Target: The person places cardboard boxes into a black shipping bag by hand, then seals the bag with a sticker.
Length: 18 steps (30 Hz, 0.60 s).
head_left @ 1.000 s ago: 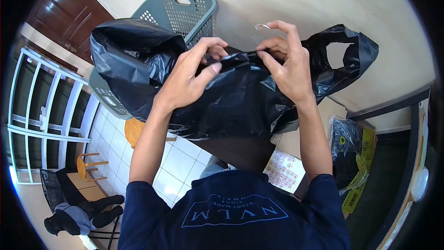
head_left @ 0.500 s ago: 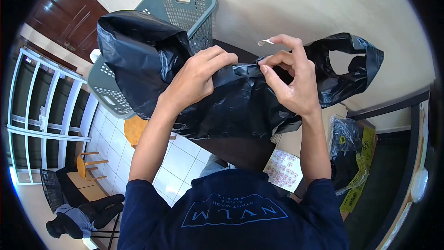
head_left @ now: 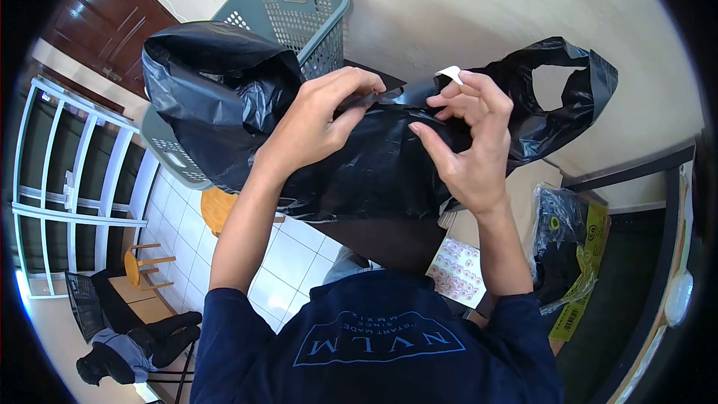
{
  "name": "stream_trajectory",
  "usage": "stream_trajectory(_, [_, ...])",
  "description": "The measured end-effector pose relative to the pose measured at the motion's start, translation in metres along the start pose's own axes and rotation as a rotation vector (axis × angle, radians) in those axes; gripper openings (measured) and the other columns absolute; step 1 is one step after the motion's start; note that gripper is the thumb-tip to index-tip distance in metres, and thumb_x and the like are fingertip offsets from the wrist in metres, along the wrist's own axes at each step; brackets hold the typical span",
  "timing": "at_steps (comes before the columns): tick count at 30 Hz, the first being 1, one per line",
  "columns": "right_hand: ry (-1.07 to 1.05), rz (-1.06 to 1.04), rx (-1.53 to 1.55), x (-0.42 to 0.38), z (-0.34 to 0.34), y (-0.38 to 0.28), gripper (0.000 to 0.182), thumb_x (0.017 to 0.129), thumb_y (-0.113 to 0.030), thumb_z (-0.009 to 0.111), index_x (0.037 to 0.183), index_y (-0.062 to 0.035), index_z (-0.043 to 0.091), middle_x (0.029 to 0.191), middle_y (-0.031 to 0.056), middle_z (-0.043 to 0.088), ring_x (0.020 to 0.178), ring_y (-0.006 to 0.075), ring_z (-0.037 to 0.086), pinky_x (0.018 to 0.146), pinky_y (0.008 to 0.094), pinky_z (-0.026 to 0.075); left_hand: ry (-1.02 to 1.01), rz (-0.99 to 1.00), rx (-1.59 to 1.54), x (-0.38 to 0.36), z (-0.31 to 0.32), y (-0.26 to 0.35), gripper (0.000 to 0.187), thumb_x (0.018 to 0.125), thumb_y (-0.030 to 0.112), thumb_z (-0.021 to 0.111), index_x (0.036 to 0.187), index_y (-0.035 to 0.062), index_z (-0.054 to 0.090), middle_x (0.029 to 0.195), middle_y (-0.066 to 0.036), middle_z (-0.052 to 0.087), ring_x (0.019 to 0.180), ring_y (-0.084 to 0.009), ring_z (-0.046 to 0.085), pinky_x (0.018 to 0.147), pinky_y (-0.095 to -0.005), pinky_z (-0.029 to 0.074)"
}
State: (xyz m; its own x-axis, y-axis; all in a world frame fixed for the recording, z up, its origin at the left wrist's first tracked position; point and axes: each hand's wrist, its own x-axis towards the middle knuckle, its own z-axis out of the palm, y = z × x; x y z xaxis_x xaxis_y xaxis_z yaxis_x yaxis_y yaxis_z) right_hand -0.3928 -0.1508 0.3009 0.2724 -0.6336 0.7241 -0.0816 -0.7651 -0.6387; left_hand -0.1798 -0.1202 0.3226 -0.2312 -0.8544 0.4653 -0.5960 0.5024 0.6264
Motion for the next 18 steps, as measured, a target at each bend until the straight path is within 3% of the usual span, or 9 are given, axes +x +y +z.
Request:
stream_trajectory(4, [0.091,-0.079,-0.069,-0.001,0.01,0.003,0.069,0.067,0.006,0.077,0.124,-0.0048,0.04,0.106,0.0158,0.049,0.082,0.0214,0.063,0.068,0.0302,0.053,-0.012,0.024,0.017,0.002,-0.002,0.001,0.021,0.081,-0.006,0.059,0.101,-0.0006,0.062,0.097,-0.011,0.064,0.084,-0.0219,0.062,0.071,-0.0289,0.049])
stream_trajectory(18, [0.035,-0.03,0.076,0.0,0.022,0.004,0.067,0.069,0.013,0.071,0.124,-0.0038,0.037,0.105,0.015,0.047,0.079,0.0195,0.066,0.069,0.0272,0.056,0.026,0.038,-0.018,0.005,0.005,0.0,0.013,0.084,-0.002,0.06,0.097,-0.0037,0.063,0.092,-0.013,0.063,0.082,-0.0253,0.064,0.071,-0.0308,0.05])
